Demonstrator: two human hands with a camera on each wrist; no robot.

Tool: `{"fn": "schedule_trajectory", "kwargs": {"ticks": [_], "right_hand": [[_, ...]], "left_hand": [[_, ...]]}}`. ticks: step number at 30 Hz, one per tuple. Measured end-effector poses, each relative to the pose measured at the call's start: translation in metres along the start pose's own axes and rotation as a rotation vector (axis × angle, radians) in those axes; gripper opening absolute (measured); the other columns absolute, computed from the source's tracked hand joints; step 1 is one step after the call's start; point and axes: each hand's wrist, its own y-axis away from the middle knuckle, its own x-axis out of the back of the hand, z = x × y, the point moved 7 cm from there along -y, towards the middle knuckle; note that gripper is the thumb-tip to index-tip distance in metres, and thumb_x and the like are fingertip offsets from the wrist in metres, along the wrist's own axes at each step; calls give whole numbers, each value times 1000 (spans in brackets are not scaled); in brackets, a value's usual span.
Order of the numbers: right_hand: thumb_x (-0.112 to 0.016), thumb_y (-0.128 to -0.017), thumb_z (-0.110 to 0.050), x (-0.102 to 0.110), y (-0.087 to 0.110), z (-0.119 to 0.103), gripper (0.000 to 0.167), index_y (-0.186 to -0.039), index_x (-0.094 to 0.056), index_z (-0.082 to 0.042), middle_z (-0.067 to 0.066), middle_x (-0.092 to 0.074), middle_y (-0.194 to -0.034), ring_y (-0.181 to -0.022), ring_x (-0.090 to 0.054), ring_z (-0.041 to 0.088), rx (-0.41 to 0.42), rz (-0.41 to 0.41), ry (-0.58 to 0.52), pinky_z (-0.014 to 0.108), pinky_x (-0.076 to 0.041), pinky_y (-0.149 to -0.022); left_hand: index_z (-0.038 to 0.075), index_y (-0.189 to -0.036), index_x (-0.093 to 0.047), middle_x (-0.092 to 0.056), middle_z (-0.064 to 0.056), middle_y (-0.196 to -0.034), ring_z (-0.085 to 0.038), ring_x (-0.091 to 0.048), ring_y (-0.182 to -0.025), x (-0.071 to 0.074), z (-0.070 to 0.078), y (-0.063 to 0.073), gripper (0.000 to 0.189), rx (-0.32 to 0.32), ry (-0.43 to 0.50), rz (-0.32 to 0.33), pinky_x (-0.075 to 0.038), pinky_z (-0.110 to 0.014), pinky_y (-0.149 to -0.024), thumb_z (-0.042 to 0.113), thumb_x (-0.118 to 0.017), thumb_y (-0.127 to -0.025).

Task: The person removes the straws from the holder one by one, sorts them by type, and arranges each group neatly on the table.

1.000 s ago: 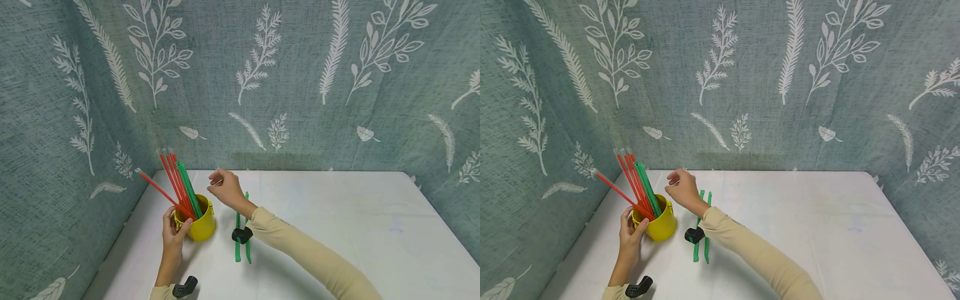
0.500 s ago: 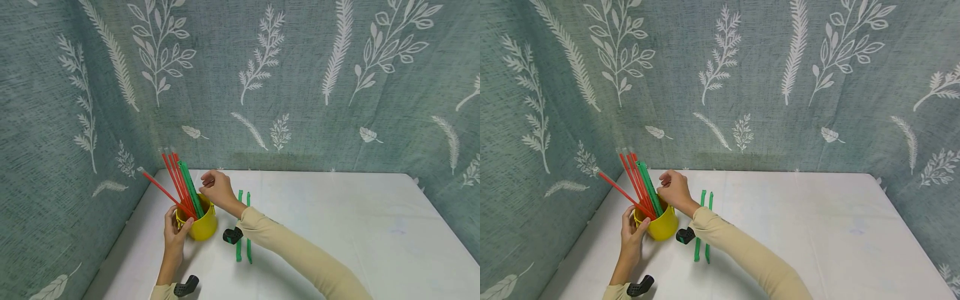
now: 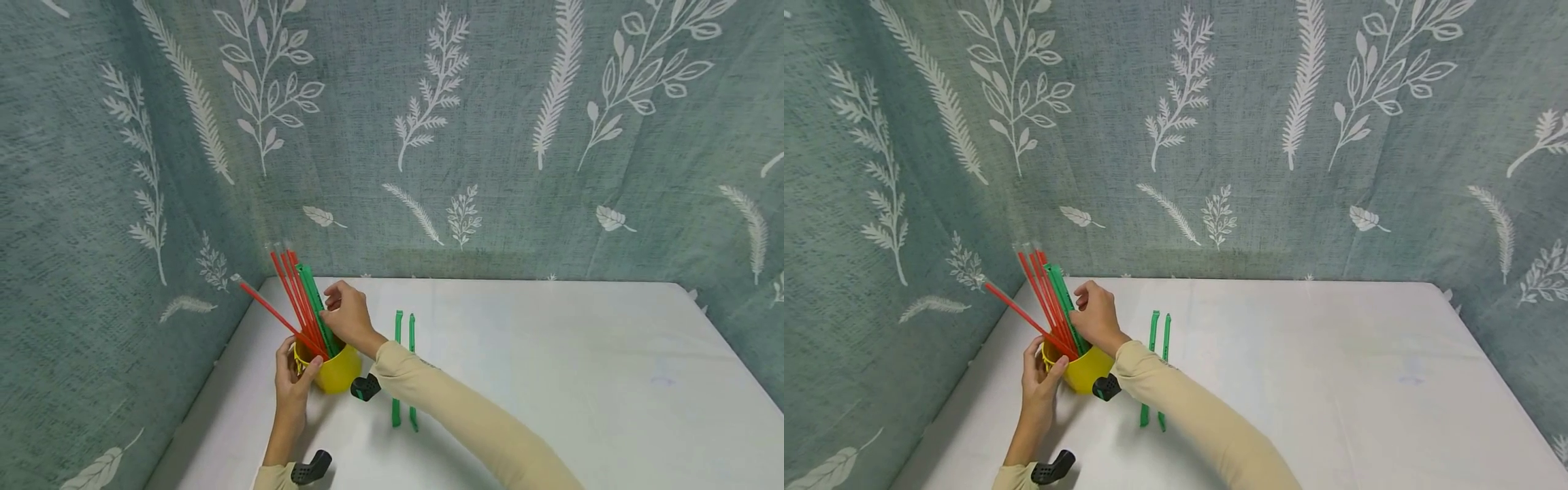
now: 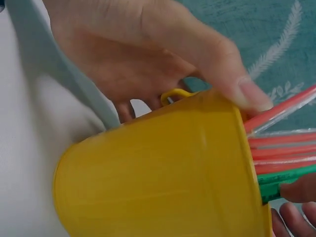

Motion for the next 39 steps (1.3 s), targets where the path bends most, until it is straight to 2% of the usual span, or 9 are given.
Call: {"fn": "schedule_trajectory", "kwargs": {"ticks": [6, 13, 16, 21, 25, 28, 32, 39], "right_hand": [[-68, -81, 1, -4, 0, 4, 19, -99, -62, 0, 6, -62, -79, -70, -58, 12, -19, -2, 22, 19, -52, -67], [-66, -80, 2, -3, 0, 4, 19, -98, -63, -1, 3, -59, -77, -67, -53, 9, -29, 5, 43, 18, -47, -61], [-65, -80, 3, 1, 0, 2, 19, -98, -62, 0, 6, -59, -78, -68, -53, 10, -5, 18, 25, 19, -47, -61], [-62, -80, 4, 7, -2, -6, 17, -96, -62, -1, 7, -59, -80, -68, -55, 11, 42, 27, -9, 18, -47, -61], [-60, -81, 4, 11, -4, -12, 17, -97, -62, -2, 8, -59, -82, -69, -56, 11, 59, 27, -21, 18, -47, -62], [-60, -82, 4, 16, -4, -16, 18, -99, -62, -2, 8, -58, -82, -70, -56, 11, 85, 42, -16, 18, -48, -63], [-59, -82, 4, 23, -3, -22, 20, -101, -62, -2, 8, -59, -82, -72, -58, 13, 126, 75, -18, 20, -49, -67], [-58, -82, 3, 44, -3, -32, 24, -105, -62, -2, 8, -61, -87, -76, -60, 17, 151, 122, -51, 24, -49, -75]], "left_hand": [[19, -143, -29, -39, 4, -136, -16, -37, -128, 0, -2, 1, 61, 11, -5, 4, -37, -12, -97, 14, -60, -90], [20, -143, -28, -39, 2, -137, -16, -36, -128, -3, -2, 0, 61, 5, -14, -8, -36, -11, -96, 15, -60, -91], [20, -144, -27, -40, 2, -137, -15, -37, -128, -4, -2, 1, 63, 9, -16, -9, -36, -18, -101, 15, -60, -91], [18, -143, -29, -40, 1, -137, -16, -36, -129, -4, 0, 1, 62, -4, 5, -5, -28, -43, -110, 15, -61, -90], [17, -142, -30, -40, -1, -136, -17, -36, -127, -3, 7, 2, 60, -15, 15, -5, -28, -42, -109, 13, -60, -90], [17, -142, -30, -41, -2, -136, -17, -37, -126, -2, 6, 1, 60, -12, 7, -5, -29, -42, -109, 13, -60, -90], [20, -141, -32, -41, -1, -136, -16, -37, -126, 1, -1, -2, 61, -17, 10, 6, -26, -49, -109, 15, -62, -89], [21, -141, -32, -40, 2, -136, -17, -36, -128, -1, -2, -3, 61, -6, 14, 4, -26, -49, -110, 17, -63, -89]]}}
